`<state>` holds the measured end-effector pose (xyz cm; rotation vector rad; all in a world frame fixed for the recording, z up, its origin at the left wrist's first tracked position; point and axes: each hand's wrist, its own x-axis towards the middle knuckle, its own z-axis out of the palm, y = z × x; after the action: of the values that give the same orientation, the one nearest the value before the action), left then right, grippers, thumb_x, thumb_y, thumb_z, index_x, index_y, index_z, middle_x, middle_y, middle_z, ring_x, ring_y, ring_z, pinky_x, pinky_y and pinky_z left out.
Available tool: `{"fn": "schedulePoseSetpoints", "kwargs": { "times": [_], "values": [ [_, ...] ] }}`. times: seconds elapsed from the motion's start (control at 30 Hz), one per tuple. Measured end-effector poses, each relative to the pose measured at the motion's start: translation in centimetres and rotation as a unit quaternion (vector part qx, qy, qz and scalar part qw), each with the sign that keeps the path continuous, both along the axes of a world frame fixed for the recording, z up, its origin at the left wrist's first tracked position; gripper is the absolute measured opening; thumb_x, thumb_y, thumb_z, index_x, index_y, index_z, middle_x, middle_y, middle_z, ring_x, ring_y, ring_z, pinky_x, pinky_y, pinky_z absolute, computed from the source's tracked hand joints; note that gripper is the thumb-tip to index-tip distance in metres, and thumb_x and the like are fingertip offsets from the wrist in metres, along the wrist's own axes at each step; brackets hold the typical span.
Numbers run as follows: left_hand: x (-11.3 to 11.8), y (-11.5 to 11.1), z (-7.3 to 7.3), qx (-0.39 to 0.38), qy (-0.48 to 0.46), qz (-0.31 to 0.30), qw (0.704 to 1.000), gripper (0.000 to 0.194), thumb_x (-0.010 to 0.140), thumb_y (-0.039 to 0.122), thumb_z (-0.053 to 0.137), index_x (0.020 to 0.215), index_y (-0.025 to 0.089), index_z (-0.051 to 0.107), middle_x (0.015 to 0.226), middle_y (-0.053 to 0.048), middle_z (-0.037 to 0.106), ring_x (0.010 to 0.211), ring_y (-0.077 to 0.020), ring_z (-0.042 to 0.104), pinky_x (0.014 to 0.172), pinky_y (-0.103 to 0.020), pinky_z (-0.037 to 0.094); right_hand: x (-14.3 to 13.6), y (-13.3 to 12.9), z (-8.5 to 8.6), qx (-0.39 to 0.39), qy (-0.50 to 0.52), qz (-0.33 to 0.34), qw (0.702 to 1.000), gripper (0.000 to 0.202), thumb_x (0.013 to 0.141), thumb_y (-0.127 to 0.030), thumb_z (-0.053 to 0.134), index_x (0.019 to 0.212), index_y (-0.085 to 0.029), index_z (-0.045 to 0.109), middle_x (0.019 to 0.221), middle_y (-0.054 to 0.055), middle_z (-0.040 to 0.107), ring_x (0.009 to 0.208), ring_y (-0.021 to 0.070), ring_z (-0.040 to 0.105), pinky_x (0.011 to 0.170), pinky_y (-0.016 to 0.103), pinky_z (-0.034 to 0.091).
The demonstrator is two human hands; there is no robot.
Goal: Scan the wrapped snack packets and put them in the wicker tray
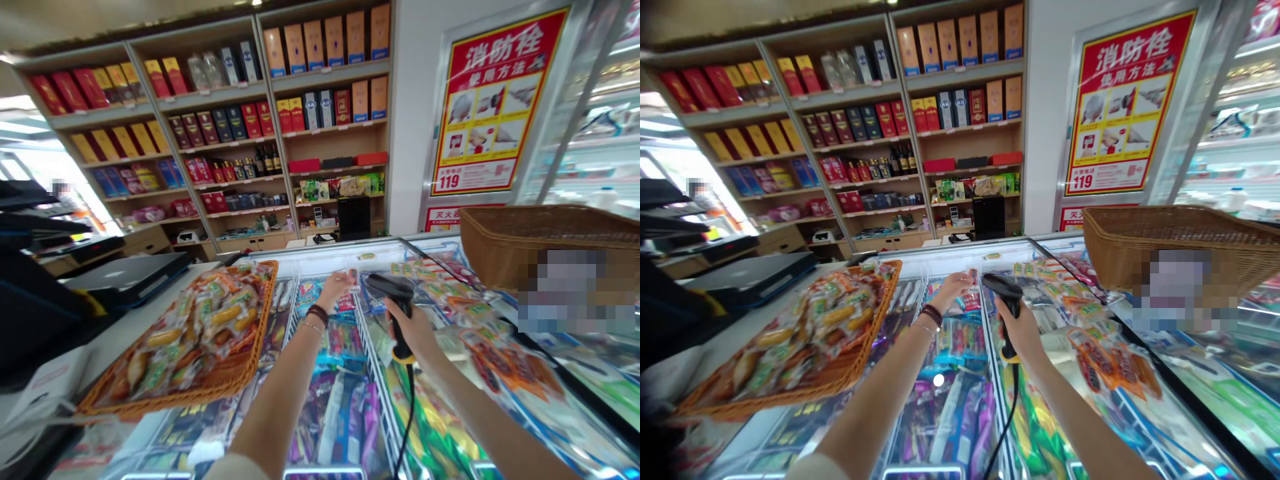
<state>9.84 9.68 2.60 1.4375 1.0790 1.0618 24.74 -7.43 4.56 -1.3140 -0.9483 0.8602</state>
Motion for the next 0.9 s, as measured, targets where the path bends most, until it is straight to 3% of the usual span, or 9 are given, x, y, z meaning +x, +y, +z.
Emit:
{"fn": "schedulePoseSetpoints", "kwargs": {
  "times": [0.1, 0.3, 0.63, 0.9],
  "values": [
    [-2.9, -1.9, -0.6, -0.074, -0.146, 0.049, 0.985, 0.035, 0.064, 0.027, 0.088, 0.09, 0.015, 0.069, 0.08, -0.007, 0.075, 0.077, -0.0176, 0.071, 0.086, -0.036, 0.057, -0.4, -0.5, -0.1, 0.006, -0.072, 0.037, 0.997, 0.045, 0.071, -0.066, 0.069, 0.065, -0.025, 0.053, 0.042, -0.003, 0.053, 0.032, 0.0132, 0.048, 0.038, 0.027, 0.036],
    [-4.5, -3.6, -0.9, -0.058, -0.244, 0.071, 0.965, 0.037, 0.065, 0.029, 0.091, 0.092, 0.013, 0.072, 0.09, -0.012, 0.078, 0.093, -0.0239, 0.075, 0.097, -0.042, 0.056, -1.2, -1.9, 0.2, 0.031, -0.217, 0.041, 0.975, 0.04, 0.081, -0.061, 0.063, 0.066, -0.025, 0.056, 0.037, -0.002, 0.052, 0.033, 0.0161, 0.05, 0.044, 0.028, 0.037],
    [-4.4, -4.2, -0.9, -0.054, -0.288, 0.083, 0.953, 0.037, 0.068, 0.024, 0.089, 0.097, 0.012, 0.069, 0.09, -0.012, 0.079, 0.096, -0.026, 0.076, 0.097, -0.044, 0.059, -1.9, -2.2, 0.2, 0.014, -0.3, 0.034, 0.953, 0.032, 0.078, -0.055, 0.064, 0.067, -0.026, 0.058, 0.039, -0.002, 0.053, 0.037, 0.0195, 0.053, 0.046, 0.029, 0.033],
    [-4.4, -4.2, -0.8, -0.055, -0.291, 0.076, 0.952, 0.038, 0.069, 0.026, 0.089, 0.098, 0.011, 0.069, 0.091, -0.013, 0.079, 0.095, -0.0259, 0.077, 0.098, -0.044, 0.058, -2.1, -2.6, 1.2, -0.007, -0.301, 0.039, 0.953, 0.029, 0.079, -0.05, 0.064, 0.066, -0.024, 0.059, 0.04, -0.002, 0.053, 0.039, 0.0196, 0.055, 0.047, 0.029, 0.035]
  ]
}}
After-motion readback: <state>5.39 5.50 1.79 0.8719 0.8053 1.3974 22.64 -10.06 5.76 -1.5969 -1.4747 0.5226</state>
